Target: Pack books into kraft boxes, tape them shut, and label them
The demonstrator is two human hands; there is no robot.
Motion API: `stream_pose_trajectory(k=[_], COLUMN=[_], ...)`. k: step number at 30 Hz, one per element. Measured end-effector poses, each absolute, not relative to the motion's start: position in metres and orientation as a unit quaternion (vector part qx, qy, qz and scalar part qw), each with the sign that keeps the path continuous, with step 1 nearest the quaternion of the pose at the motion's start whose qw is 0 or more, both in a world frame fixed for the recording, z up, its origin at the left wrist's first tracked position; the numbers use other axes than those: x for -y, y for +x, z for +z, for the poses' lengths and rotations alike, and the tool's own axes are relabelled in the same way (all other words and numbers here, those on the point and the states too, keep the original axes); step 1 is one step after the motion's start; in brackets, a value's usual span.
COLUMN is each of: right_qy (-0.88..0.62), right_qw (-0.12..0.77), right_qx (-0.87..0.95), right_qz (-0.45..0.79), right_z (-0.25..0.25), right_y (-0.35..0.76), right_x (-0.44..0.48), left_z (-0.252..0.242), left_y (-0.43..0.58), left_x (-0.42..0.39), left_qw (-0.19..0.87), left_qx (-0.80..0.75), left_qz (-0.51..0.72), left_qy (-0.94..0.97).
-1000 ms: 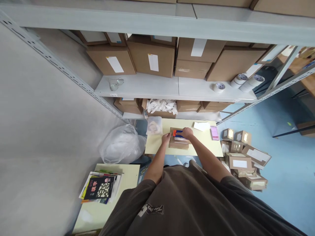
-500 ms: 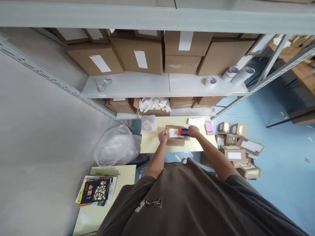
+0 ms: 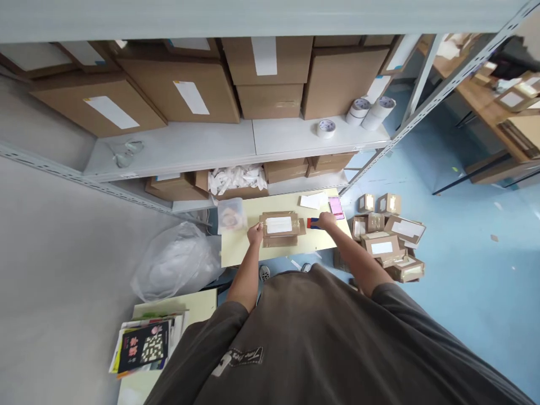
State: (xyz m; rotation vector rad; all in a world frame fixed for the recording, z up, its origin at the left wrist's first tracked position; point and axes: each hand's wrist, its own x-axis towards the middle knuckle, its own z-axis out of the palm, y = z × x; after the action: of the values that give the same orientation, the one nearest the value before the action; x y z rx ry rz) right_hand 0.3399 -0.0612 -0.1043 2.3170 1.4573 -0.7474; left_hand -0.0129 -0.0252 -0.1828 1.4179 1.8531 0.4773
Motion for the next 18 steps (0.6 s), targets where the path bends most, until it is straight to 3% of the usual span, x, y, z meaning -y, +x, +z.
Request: stream_pose_trajectory(k=[5,10,18], right_qy=[0.821,0.885,0.882], right_qw=[0.102,0.040,0.050], right_qx=[-0.469,-0.370,-0.344], right_qz=[-0.310,-0.278,-0.318], right_z=[-0.147,-0.177,-0.167], right_y=[0.269,0.292,0.327], right_x=[0.077,0.119,0.132], left_z=[-0.183,-0.184,-0.184], left_y=[-0.021,-0.022,-0.017], left_x=[0.020,0.019,0.025], left_qw=[0.361,0.358,0.351], left_qx=[-0.734,-0.750,-0.726], left_qz=[0.196,0.181,0.176], left_qy=[0.542,0.526,0.564])
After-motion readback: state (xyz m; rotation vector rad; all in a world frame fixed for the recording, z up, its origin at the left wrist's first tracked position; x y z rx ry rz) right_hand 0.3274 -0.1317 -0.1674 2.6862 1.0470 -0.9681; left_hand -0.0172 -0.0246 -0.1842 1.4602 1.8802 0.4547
